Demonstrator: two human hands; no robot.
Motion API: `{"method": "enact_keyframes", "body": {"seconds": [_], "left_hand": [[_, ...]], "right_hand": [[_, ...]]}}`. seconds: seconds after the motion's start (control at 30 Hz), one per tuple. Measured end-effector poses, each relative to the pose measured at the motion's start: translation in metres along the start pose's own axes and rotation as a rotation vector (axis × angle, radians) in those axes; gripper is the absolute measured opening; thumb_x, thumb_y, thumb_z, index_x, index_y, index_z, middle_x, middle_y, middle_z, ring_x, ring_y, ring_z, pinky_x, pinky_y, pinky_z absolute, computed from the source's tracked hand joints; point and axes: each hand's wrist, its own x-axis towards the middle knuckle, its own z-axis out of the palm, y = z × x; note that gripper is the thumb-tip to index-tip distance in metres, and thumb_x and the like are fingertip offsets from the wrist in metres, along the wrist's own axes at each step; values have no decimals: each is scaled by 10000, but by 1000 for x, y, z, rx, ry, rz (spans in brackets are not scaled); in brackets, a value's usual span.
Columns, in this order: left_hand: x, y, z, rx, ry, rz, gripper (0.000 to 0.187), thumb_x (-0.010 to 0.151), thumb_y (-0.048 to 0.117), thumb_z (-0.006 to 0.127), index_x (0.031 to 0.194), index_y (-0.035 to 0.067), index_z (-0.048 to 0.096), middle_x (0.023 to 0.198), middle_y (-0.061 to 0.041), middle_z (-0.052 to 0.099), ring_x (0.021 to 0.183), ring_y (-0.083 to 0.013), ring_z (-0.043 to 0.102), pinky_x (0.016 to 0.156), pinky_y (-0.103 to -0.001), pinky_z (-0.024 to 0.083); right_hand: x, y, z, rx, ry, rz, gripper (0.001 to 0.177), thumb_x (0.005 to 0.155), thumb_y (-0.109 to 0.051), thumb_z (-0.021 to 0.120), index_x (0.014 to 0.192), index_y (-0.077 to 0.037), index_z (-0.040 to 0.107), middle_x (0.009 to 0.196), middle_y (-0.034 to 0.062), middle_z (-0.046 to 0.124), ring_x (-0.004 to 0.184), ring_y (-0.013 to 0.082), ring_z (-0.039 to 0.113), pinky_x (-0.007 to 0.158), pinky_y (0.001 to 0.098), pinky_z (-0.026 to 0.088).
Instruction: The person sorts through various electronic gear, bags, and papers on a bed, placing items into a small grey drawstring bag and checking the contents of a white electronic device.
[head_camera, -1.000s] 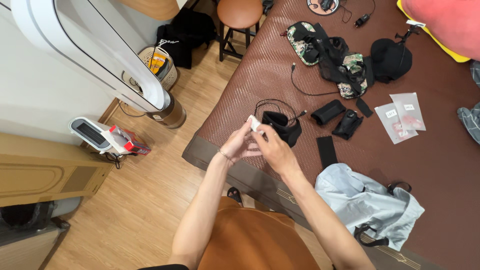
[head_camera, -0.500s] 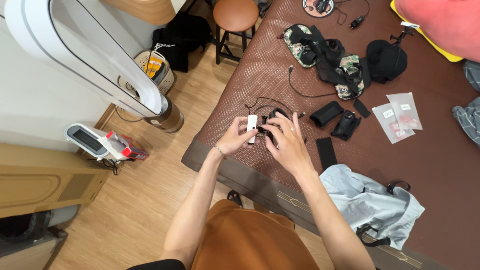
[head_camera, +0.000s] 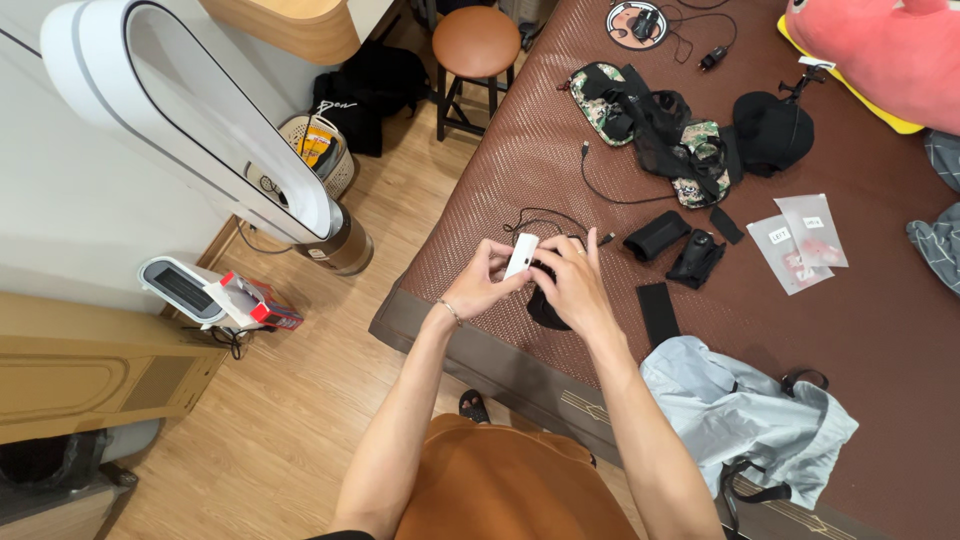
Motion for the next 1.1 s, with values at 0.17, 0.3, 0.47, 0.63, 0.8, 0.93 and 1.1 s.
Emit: {"method": "enact_keyframes", "body": {"seconds": [0.17,0.3,0.47,0.63,0.8,0.93,1.1], "left_hand": [[-19,42,18,165,298,74,398,897,241,791,1227,64,654,1129,-88,755,894,-114,728,727,-266,581],[-23,49,27,15,316,108,389,911,168,771,1269,55,670,1035,-109,774,889,-116,722,771,-274,587],[-16,31,25,-178,292,61,297,967,52,676,1258,16,720,1018,-92,799,928,-114,779,820,-247,633],[-9,17,29,-389,332,81,271,959,-10,691,1220,-77,713,1111,-182,767,974,-208,762,863,-305,655],[-9,10,23,-434,233,117,284,935,-39,685,1210,-106,698,1172,-212,752,1031,-240,764,897,-338,634],[-9,11,25,-378,208,89,315,910,-51,701,1221,-104,699,1147,-214,761,989,-249,771,884,-328,656],[-5,7,31,-499,211,70,276,935,-32,695,1198,-116,694,1099,-210,766,952,-233,784,847,-303,668]], "right_hand": [[-1,2,1,24,148,36,217,927,-177,742,1112,-63,748,1055,42,640,1044,240,655,1282,615,122],[0,0,-1,132,220,106,204,917,-209,772,1046,-51,758,1020,51,658,1031,252,665,1294,588,154],[1,2,-7,257,187,210,206,874,-241,810,960,-57,778,997,41,686,1033,232,689,1286,582,145],[2,4,-11,275,121,236,271,821,-270,847,995,-68,796,997,36,699,1013,225,694,1274,574,148],[2,12,-29,339,25,182,280,743,-216,900,960,-50,837,971,42,734,1001,195,700,1203,510,231],[1,17,-34,488,-18,241,327,718,-218,916,1000,-77,825,962,15,729,970,139,676,952,342,493],[-3,22,-28,516,32,236,304,737,-179,911,998,-49,825,966,35,740,950,139,687,913,299,499]]}}
